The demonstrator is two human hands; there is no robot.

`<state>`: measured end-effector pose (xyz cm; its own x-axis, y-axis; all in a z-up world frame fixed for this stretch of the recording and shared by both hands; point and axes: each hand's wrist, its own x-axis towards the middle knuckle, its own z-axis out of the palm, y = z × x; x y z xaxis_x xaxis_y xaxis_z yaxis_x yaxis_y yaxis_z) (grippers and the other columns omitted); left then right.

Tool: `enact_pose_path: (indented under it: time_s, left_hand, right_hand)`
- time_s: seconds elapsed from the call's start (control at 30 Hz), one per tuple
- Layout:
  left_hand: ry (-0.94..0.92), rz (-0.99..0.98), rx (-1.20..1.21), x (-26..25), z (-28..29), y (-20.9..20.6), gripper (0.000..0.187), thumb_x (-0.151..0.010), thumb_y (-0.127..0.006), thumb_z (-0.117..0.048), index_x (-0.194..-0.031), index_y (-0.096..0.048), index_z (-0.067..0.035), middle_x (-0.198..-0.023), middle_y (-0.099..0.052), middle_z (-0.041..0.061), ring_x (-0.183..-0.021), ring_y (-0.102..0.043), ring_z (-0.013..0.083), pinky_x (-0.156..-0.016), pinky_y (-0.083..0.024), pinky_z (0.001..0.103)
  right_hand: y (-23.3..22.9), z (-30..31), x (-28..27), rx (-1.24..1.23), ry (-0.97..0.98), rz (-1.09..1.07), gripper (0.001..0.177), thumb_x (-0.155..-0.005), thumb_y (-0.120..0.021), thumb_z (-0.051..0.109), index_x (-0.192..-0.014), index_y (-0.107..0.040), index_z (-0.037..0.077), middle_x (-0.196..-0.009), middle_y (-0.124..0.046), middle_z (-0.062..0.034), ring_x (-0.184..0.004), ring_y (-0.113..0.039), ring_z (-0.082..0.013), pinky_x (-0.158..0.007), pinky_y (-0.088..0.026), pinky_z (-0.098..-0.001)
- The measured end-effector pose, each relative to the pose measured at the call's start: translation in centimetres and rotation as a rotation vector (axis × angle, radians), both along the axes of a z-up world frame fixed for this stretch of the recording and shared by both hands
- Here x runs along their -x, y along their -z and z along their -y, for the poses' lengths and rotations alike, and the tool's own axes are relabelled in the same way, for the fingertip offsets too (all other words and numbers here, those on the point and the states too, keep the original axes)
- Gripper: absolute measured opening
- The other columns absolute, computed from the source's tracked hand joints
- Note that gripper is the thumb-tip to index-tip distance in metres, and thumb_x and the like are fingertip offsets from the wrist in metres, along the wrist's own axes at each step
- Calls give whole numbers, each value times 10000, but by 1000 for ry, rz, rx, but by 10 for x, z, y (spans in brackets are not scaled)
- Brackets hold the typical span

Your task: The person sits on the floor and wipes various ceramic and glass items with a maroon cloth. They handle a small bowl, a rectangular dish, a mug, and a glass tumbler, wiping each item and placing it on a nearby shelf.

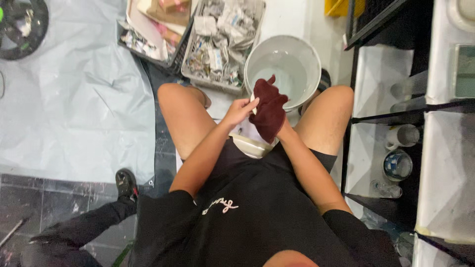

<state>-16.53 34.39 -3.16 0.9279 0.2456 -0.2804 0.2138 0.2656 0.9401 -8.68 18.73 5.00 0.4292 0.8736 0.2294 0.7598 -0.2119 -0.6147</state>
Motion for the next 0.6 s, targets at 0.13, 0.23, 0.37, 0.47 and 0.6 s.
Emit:
enact_pose_path:
  time_s: [0.13, 0.23, 0.37, 0.47, 0.6]
  left_hand:
    - [-32, 125, 38, -19, 7, 6, 385, -980, -691, -406, -999, -742, -24, -820, -705, -33, -694, -588, 51, -630, -452, 225]
    - [6, 219, 138, -31, 17, 11, 362, -957, -709, -376, -1091, -723, -40, -910, -749, -1, -759, -665, 72, -690, -520, 237]
    - [-39, 132, 233, -52, 19, 10, 415, -1056, -727, -398, -1223, -711, -18, -987, -661, 22, -761, -573, 85, -664, -432, 245]
    - [-41, 122, 532, -58, 15, 14, 565, -981, -587, -583, -1203, -699, -76, -1013, -744, 23, -795, -671, 100, -651, -483, 258]
    - [-26, -38, 224, -64, 2, 2, 590, -952, -571, -556, -1215, -717, -49, -1041, -763, 37, -893, -711, 122, -796, -536, 267]
  right_hand:
    - [-41, 4, -1, -370, 84, 444, 548, -692, -820, 164, -1203, -660, 49, -1245, -682, -149, -1130, -632, -357, -937, -483, -463]
    - [-68, 11, -9, -512, -63, 389, 506, -752, -884, 177, -1191, -657, 71, -1205, -659, -110, -1142, -629, -356, -991, -502, -487]
    - [-66, 16, -25, -452, -79, 347, 524, -698, -903, 194, -1151, -670, 70, -1194, -657, -122, -1147, -618, -361, -1033, -488, -476]
    - [-30, 24, -30, -365, -83, 380, 625, -676, -892, 198, -1230, -636, 65, -1244, -644, -130, -1189, -604, -363, -1097, -470, -474]
    - [-4, 18, -27, -365, -56, 42, 721, -814, -856, 207, -1433, -532, 32, -1370, -627, -109, -1270, -625, -292, -1118, -495, -400]
